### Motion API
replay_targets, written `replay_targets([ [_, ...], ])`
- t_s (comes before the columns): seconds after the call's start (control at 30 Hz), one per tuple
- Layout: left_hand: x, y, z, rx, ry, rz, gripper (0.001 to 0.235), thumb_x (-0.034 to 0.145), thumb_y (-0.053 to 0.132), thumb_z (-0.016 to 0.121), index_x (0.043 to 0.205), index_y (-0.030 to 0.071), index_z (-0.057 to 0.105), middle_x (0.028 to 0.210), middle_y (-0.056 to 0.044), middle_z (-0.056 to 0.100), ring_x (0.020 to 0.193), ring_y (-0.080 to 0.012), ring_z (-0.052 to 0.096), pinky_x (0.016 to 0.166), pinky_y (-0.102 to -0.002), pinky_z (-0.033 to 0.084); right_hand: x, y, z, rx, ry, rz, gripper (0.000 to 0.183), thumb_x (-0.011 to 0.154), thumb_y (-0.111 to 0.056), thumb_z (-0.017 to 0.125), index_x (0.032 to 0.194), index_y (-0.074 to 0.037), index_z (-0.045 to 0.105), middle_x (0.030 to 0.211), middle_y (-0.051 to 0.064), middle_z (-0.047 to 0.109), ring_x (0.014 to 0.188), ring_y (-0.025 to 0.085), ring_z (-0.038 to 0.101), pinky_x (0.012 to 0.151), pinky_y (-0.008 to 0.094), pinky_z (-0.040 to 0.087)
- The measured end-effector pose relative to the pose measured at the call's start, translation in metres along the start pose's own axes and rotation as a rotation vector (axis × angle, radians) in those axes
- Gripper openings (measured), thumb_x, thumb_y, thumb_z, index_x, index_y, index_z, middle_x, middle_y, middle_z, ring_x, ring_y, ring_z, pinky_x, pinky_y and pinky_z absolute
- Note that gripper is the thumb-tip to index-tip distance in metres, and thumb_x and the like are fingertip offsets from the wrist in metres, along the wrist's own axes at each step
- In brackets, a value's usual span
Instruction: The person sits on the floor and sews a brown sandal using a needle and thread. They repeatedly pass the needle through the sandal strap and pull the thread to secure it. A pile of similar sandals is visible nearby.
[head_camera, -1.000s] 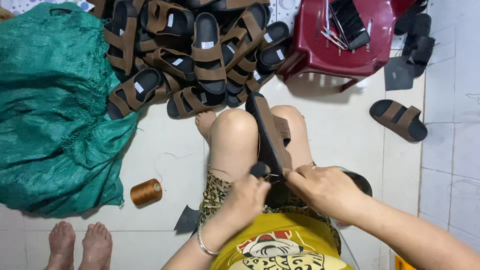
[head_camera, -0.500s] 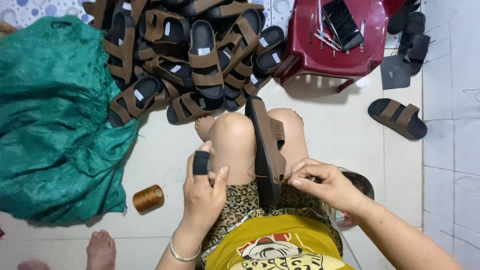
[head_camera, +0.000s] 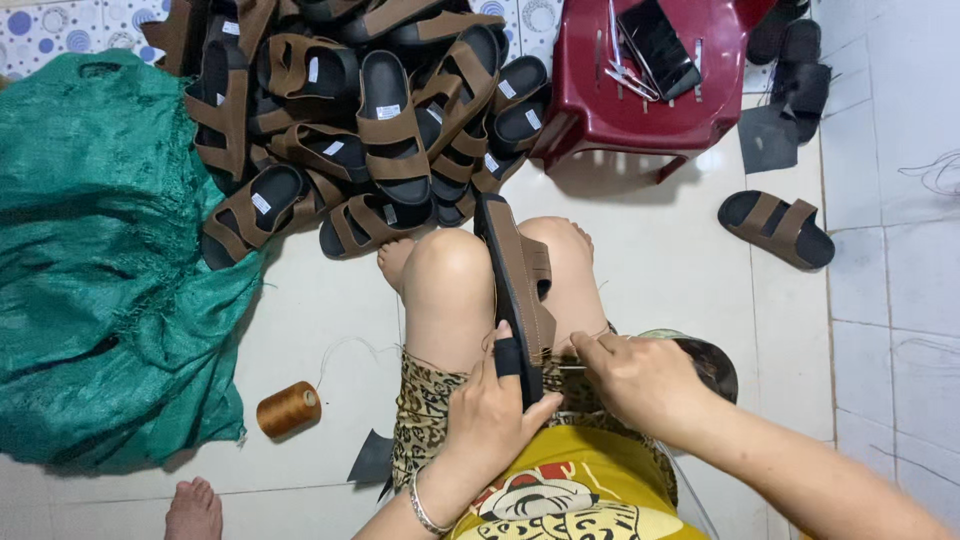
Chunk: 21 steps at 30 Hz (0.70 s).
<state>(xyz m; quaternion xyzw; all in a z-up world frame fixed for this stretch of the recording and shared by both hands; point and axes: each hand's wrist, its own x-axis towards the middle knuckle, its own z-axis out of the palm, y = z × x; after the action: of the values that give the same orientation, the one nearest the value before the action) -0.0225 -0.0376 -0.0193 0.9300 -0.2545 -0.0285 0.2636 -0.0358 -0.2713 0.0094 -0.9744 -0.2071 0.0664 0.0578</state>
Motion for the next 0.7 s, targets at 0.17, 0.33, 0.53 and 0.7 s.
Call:
replay_targets([
  [0.17, 0.002, -0.003, -0.005, -0.059, -0.038, -0.009, 0.102, 0.082, 0.046, 0.082, 0.149, -0.012, 0.031, 0.143, -0.031, 0.055, 0.118, -0.0402, 0.067, 0.073, -0.049, 0.061, 0.008, -0.011, -0.014, 0.15, 0.147, 0.096, 0.024, 0.099, -0.033, 0.062, 0.083, -0.016, 0.064, 0.069, 0.002, 0.064, 0.049, 0.027, 0.061, 0.034, 0.045, 0.047],
  [0.33, 0.001, -0.009, 0.0, -0.059, -0.062, 0.029, 0.1, 0.085, 0.041, 0.079, 0.15, -0.013, 0.027, 0.148, -0.033, 0.049, 0.09, -0.0439, 0.073, 0.055, -0.05, 0.061, 0.011, -0.01, -0.012, -0.049, 0.299, 0.033, 0.041, 0.099, -0.032, 0.069, 0.064, -0.016, 0.054, 0.059, 0.003, 0.054, 0.044, 0.026, 0.055, 0.037, 0.04, 0.041],
  [0.53, 0.0, -0.017, -0.009, -0.12, -0.095, 0.087, 0.092, 0.087, 0.032, 0.077, 0.148, -0.015, 0.029, 0.151, -0.036, 0.046, 0.084, -0.0446, 0.073, 0.063, -0.05, 0.061, 0.018, -0.021, 0.004, -0.037, -0.002, -0.021, 0.03, 0.096, -0.045, 0.069, 0.093, -0.015, 0.063, 0.069, 0.002, 0.062, 0.05, 0.026, 0.063, 0.037, 0.042, 0.047],
  [0.7, -0.002, -0.013, -0.013, -0.135, -0.137, 0.064, 0.092, 0.091, 0.034, 0.073, 0.151, -0.014, 0.022, 0.149, -0.036, 0.047, 0.075, -0.0429, 0.072, 0.052, -0.052, 0.059, -0.019, 0.038, 0.046, 0.267, 0.312, 0.264, 0.031, 0.075, -0.007, 0.058, 0.099, -0.021, 0.072, 0.089, 0.0, 0.075, 0.074, 0.024, 0.067, 0.066, 0.041, 0.054],
])
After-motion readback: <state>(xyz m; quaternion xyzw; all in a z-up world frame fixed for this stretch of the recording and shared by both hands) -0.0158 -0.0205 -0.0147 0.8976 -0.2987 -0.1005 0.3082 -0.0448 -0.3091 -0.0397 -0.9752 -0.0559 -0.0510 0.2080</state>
